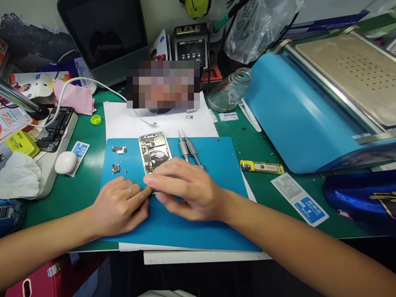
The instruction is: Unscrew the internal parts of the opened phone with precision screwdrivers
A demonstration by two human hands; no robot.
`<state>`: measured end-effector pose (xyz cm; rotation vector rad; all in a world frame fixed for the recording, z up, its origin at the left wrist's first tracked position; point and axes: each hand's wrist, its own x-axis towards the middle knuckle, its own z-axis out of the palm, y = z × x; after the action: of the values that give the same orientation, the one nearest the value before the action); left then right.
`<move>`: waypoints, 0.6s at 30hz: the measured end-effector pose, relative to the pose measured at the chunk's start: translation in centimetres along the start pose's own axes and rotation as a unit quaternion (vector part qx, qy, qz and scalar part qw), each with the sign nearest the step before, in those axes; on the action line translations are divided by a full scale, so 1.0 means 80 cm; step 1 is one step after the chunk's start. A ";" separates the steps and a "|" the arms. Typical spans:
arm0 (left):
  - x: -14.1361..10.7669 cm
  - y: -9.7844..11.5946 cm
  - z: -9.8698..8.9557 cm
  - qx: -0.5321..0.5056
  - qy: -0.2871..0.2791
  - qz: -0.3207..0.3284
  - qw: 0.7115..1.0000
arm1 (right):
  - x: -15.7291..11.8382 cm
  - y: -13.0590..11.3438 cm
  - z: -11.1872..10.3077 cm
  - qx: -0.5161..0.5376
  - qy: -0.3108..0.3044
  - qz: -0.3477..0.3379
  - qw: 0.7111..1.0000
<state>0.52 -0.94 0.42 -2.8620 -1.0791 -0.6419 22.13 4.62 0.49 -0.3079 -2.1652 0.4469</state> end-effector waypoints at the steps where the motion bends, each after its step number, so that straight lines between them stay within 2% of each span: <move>1: 0.000 0.000 0.000 0.000 0.002 0.000 1.000 | 0.000 0.000 0.000 0.011 -0.001 -0.002 1.000; 4: 0.001 0.000 -0.001 -0.003 0.003 -0.001 1.000 | -0.001 0.000 0.001 0.016 -0.004 -0.011 1.000; 8: 0.001 0.000 -0.001 -0.005 0.000 -0.004 1.000 | -0.001 0.000 -0.001 -0.032 0.002 -0.004 0.999; 13: 0.002 -0.001 -0.001 -0.003 0.002 0.000 1.000 | 0.001 -0.002 -0.003 -0.001 -0.007 -0.027 1.000; 18: 0.001 -0.001 0.000 -0.010 0.004 -0.003 1.000 | 0.001 -0.003 -0.004 -0.046 -0.003 -0.015 0.999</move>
<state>0.56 -0.82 0.41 -2.8713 -1.0860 -0.6669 22.32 4.49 0.83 -0.3246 -2.1977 0.3333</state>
